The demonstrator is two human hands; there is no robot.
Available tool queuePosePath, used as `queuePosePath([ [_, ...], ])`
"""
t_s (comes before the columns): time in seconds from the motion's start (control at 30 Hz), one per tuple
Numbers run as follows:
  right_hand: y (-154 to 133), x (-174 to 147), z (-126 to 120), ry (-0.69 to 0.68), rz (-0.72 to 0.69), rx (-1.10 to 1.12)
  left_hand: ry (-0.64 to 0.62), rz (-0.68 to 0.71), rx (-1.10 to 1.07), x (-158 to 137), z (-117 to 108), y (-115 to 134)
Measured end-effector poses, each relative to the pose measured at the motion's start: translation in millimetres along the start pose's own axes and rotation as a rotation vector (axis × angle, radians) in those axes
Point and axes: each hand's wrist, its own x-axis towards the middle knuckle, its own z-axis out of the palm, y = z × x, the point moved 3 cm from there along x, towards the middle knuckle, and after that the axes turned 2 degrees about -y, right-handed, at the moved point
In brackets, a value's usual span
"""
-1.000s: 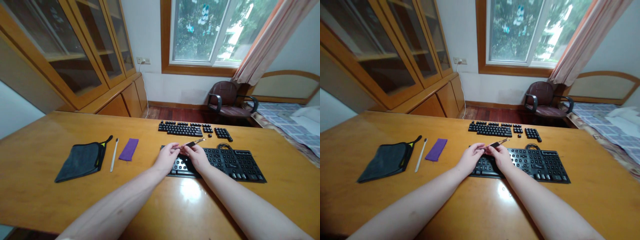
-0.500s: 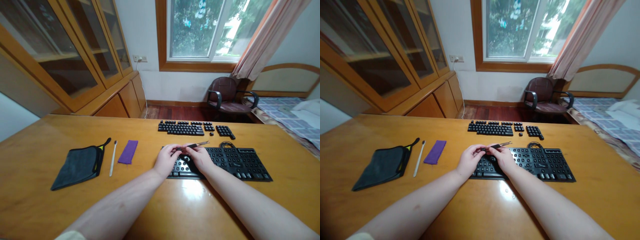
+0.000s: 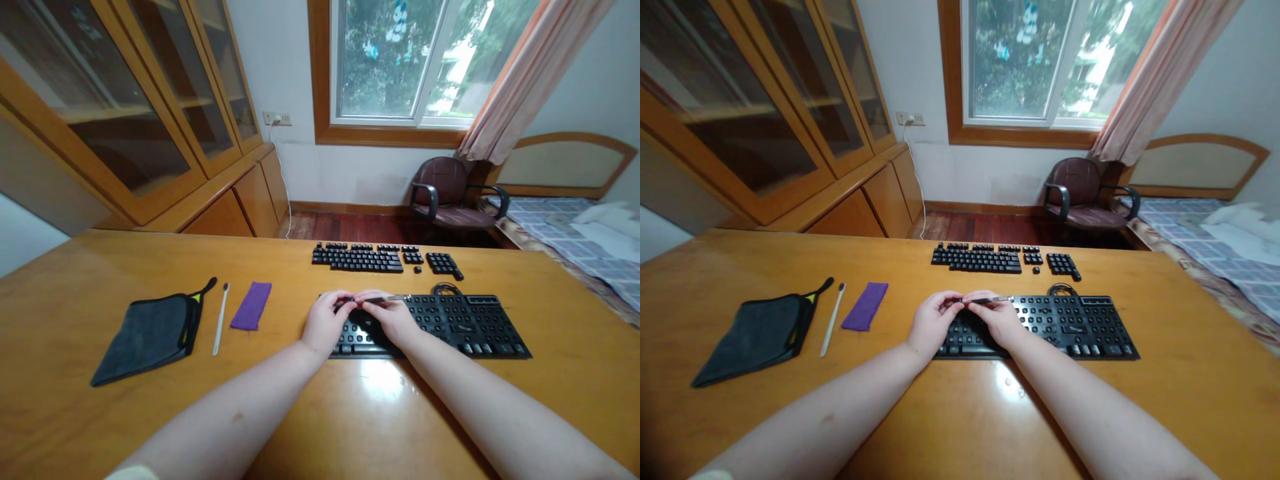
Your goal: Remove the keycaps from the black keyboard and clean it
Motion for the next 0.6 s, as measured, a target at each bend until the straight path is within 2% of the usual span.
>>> queuePosePath([
  [0.23, 14.3, -0.1, -2.9, 0.055, 0.199, 0.115, -0.059, 0.044, 0.059, -1.6, -1.2, 5.2],
  [0.33, 19.6, -0.9, -3.7, 0.091, 0.241, 0.167, -0.076, 0.041, 0.043, -0.1, 0.3, 3.7],
  [0.47, 17.1, -1.8, -2.9, 0.079, 0.207, 0.137, -0.039, -0.009, -0.018, 2.5, 2.7, -4.5],
  [0.6, 10.0, -1.8, -1.0, 0.029, 0.076, 0.023, -0.026, -0.056, -0.028, 2.9, 5.0, -10.2],
])
